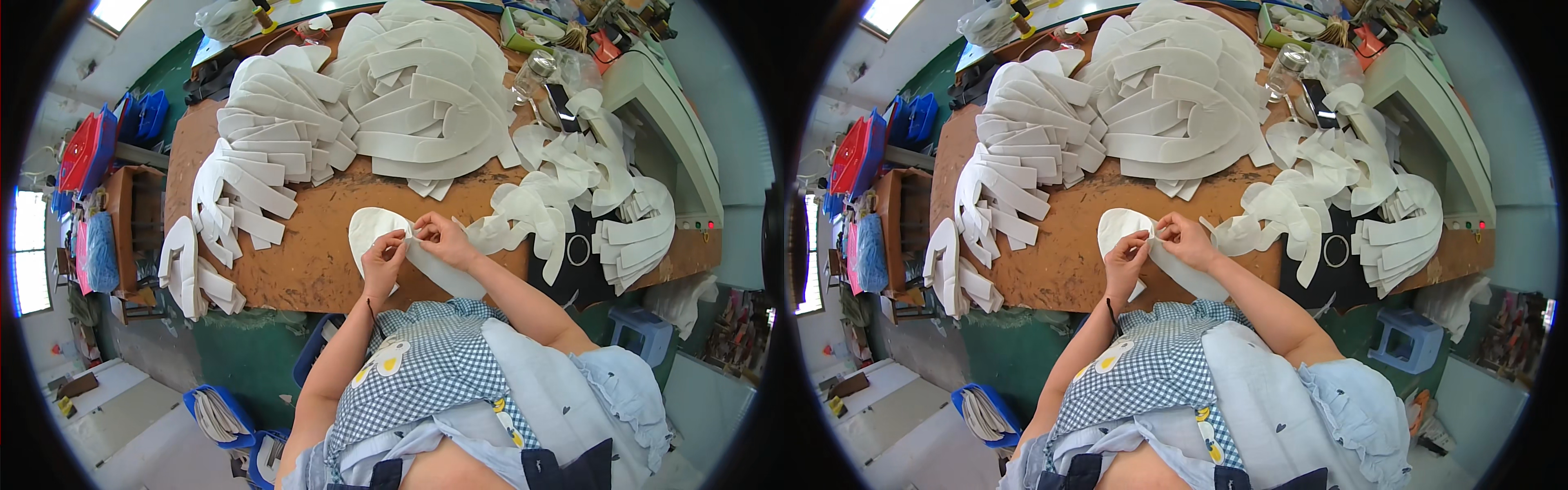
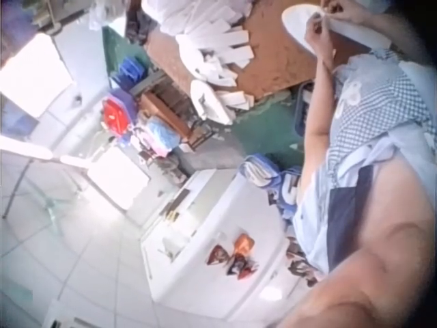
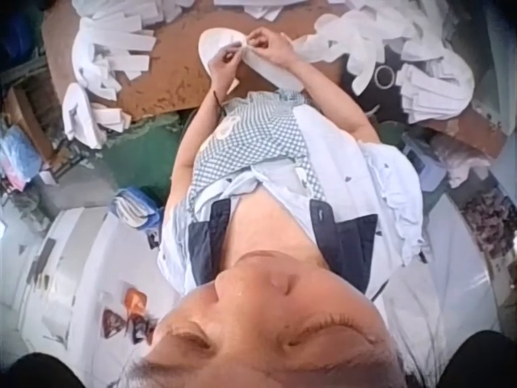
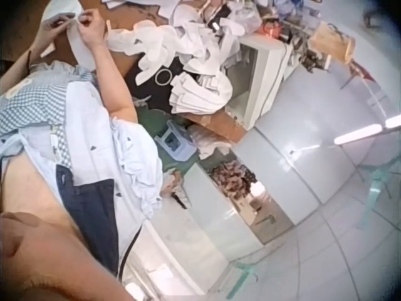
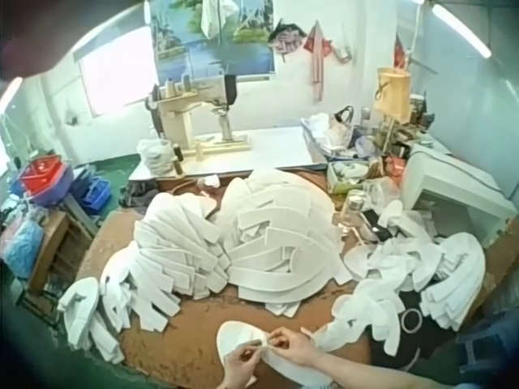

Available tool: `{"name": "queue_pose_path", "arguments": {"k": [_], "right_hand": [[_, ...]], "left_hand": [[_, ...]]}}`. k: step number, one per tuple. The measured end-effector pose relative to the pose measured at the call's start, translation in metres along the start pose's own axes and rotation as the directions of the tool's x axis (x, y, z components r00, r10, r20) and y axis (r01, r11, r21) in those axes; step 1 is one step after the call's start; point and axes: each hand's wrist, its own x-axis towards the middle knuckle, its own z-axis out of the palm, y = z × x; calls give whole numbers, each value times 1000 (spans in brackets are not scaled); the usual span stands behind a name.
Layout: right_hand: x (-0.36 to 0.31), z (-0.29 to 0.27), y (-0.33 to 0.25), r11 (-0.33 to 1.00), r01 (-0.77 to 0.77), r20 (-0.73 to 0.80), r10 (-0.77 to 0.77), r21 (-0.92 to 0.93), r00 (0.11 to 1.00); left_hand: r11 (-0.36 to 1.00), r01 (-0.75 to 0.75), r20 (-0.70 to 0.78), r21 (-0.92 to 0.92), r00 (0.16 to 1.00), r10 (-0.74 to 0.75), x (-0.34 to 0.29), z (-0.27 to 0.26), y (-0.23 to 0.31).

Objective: Sort and organize white foam shoe components on a worktable in a manufacturing environment.

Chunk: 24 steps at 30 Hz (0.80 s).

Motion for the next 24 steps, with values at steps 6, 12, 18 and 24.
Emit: {"name": "queue_pose_path", "arguments": {"k": [6, 12, 18, 24], "right_hand": [[-4, 4, -3, 990, 24, -24, -27, -136, 999], [-8, 15, -11, 800, 292, 62, -306, -524, 950], [-13, 15, -9, 845, 230, 6, -260, -483, 966], [-15, 15, -8, 820, 261, 9, -298, -509, 955]], "left_hand": [[999, -41, -29, 7, 999, 42, 4, -2, -6], [913, 407, -51, 17, 913, -406, 11, -5, -2], [825, 501, 38, -262, 860, -510, 6, -12, 8], [694, 599, 138, -400, 788, -600, 4, -17, 4]]}}
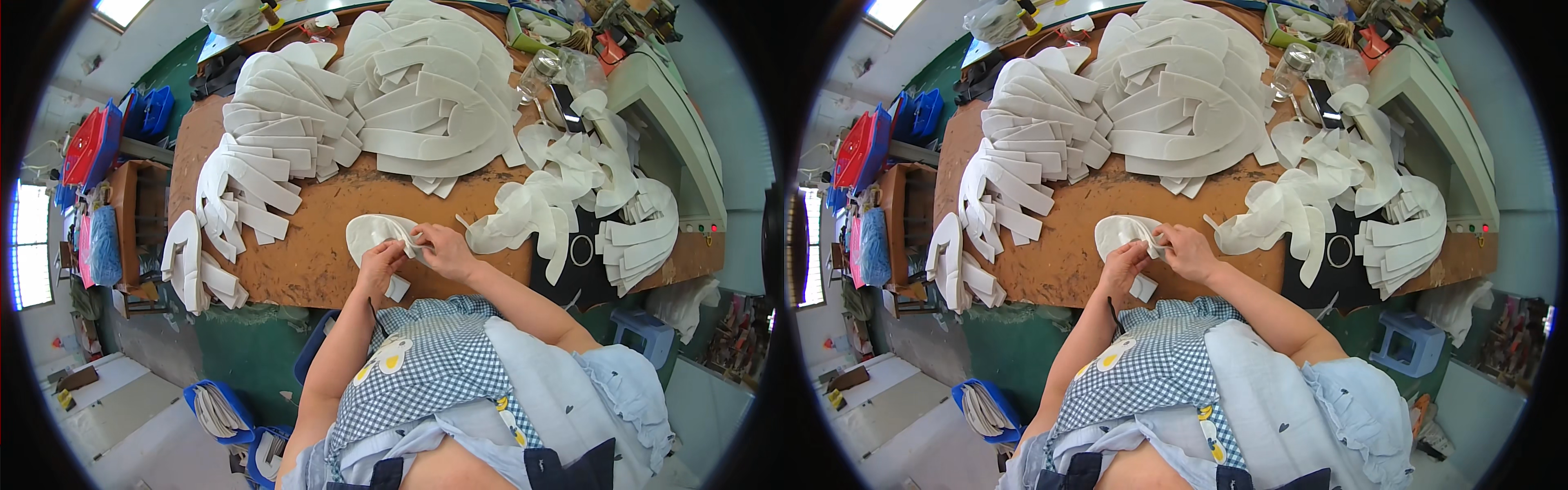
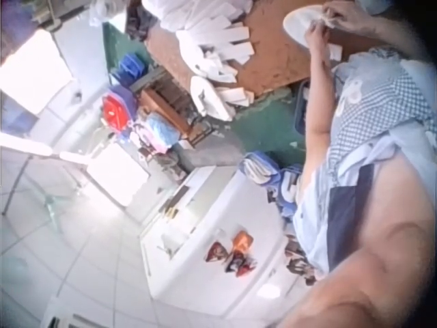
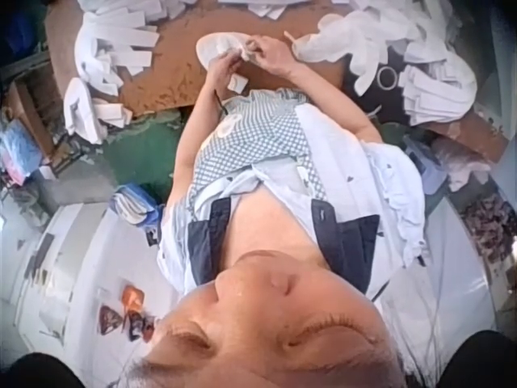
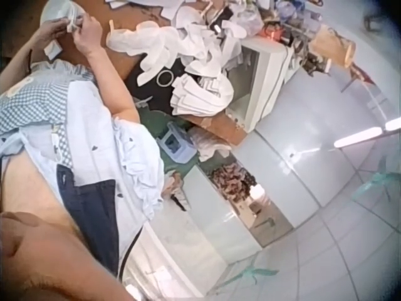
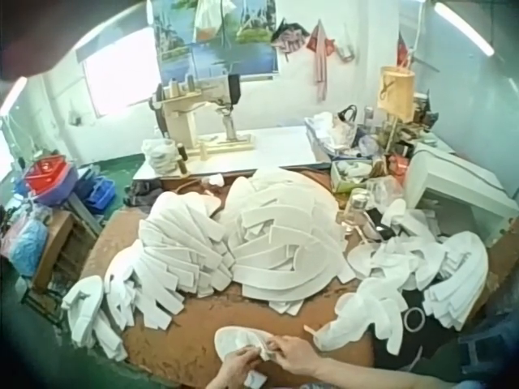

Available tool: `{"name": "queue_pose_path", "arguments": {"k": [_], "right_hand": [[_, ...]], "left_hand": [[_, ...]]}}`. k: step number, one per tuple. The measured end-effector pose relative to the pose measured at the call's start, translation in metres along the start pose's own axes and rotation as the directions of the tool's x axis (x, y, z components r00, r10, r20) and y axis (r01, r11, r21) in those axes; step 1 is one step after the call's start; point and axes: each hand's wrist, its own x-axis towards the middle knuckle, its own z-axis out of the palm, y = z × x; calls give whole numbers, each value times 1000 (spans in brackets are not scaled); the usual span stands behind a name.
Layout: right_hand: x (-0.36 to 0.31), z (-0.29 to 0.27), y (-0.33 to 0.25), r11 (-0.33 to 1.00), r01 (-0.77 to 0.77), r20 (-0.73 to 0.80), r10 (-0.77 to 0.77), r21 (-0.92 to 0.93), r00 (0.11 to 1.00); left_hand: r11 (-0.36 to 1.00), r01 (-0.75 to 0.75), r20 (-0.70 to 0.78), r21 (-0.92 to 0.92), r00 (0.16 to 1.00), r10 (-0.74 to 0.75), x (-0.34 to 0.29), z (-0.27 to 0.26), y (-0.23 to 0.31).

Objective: Sort and organize white foam shoe components on a worktable in a manufacturing environment.

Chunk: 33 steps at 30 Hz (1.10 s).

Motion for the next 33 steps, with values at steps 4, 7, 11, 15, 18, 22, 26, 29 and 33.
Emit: {"name": "queue_pose_path", "arguments": {"k": [4, 7, 11, 15, 18, 22, 26, 29, 33], "right_hand": [[-2, 2, 0, 999, 42, -10, -42, 6, 999], [-1, 3, -1, 998, 60, -14, -60, -23, 998], [3, 5, 6, 953, -242, 66, 234, 181, 970], [3, 21, 30, 942, -334, 57, 332, 34, 941], [8, 23, 46, 910, -405, 217, 380, 84, 899], [-6, 29, 82, 900, -422, 11, 426, -108, 905], [-10, 12, 73, 878, -475, -123, 466, -55, 876], [-9, 12, 72, 901, -418, -144, 401, -114, 905], [-11, 11, 58, 904, -344, -171, 308, -255, 936]], "left_hand": [[1000, -3, -34, 18, 999, 3, 2, -1, -2], [998, -34, -61, 57, 997, 37, 1, 2, -4], [968, -102, -77, 228, 989, 122, 2, 2, -7], [928, -131, 25, 348, 991, 130, -4, 1, -9], [993, -105, 76, -52, 991, 108, -4, -20, 1], [865, -223, 135, -450, 940, 312, -32, -50, 65], [779, -393, 77, -488, 870, 487, -76, -89, 111], [646, -612, -90, -456, 754, 651, -111, -103, 141], [665, -746, -119, 30, 658, 744, -134, -102, 159]]}}
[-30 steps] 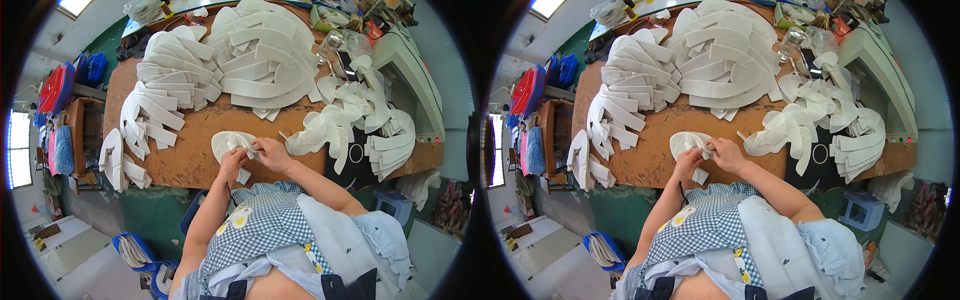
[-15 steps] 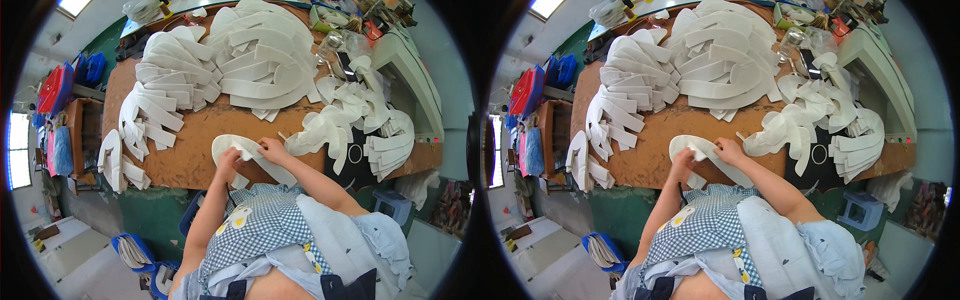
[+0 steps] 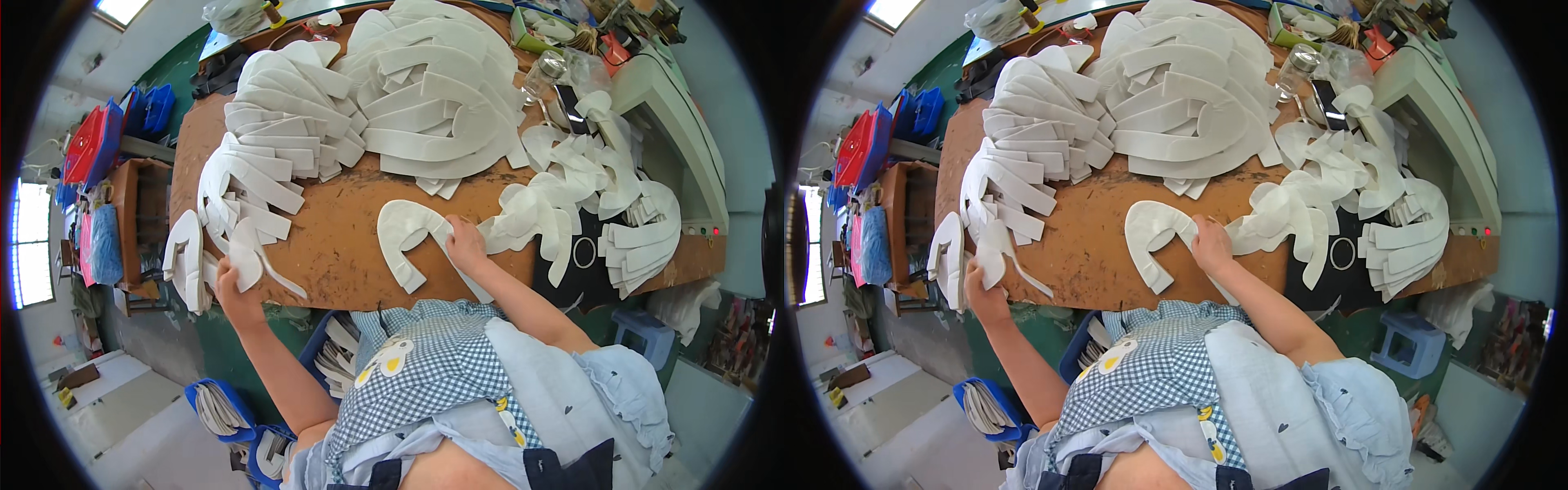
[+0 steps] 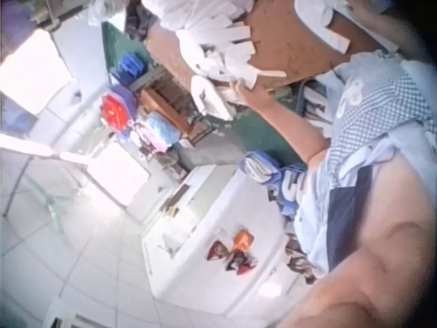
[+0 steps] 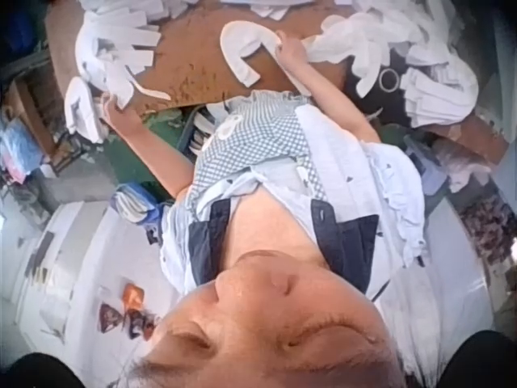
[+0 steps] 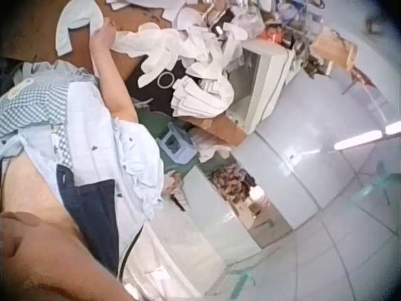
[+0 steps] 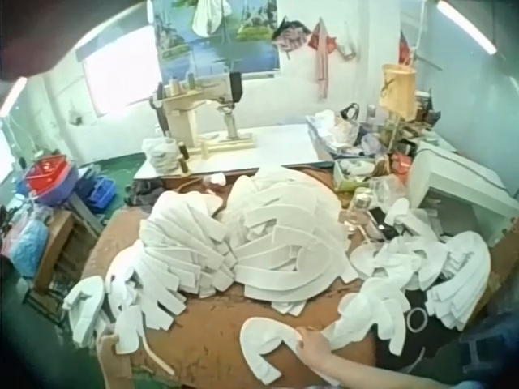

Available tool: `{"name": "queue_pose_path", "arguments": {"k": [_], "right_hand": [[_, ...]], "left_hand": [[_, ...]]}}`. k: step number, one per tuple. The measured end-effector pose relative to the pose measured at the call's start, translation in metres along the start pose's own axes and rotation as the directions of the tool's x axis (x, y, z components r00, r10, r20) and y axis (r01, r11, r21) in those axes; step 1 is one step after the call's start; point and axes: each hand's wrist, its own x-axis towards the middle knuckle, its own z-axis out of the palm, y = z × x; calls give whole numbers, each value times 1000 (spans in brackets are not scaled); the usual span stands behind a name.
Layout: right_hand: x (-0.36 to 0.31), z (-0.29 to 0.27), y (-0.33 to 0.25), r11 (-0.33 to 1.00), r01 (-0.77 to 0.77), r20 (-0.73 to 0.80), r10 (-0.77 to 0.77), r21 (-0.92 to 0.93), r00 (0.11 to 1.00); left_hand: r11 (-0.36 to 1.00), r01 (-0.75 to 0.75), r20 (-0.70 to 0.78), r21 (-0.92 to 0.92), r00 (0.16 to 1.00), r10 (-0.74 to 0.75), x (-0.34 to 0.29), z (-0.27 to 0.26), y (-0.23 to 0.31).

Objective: Sort and organize white foam shoe components on a worktable in a manufacturing environment.

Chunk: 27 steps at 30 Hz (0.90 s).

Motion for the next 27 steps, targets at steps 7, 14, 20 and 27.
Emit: {"name": "queue_pose_path", "arguments": {"k": [7, 14, 20, 27], "right_hand": [[1, 4, -5, 980, 161, -27, -166, -117, 986], [8, 2, -13, 892, 319, -61, -356, -320, 933], [8, 22, -34, 804, 557, 235, -511, -207, 827], [-13, 37, -14, 609, 662, 227, -637, -438, 736]], "left_hand": [[250, -55, 92, 967, 986, -138, 12, -4, -111], [238, 32, 32, 971, 964, -263, -36, 70, -205], [219, -97, 127, 971, 984, -126, -58, 97, -226], [179, -63, 77, 982, 994, -74, -64, 101, -223]]}}
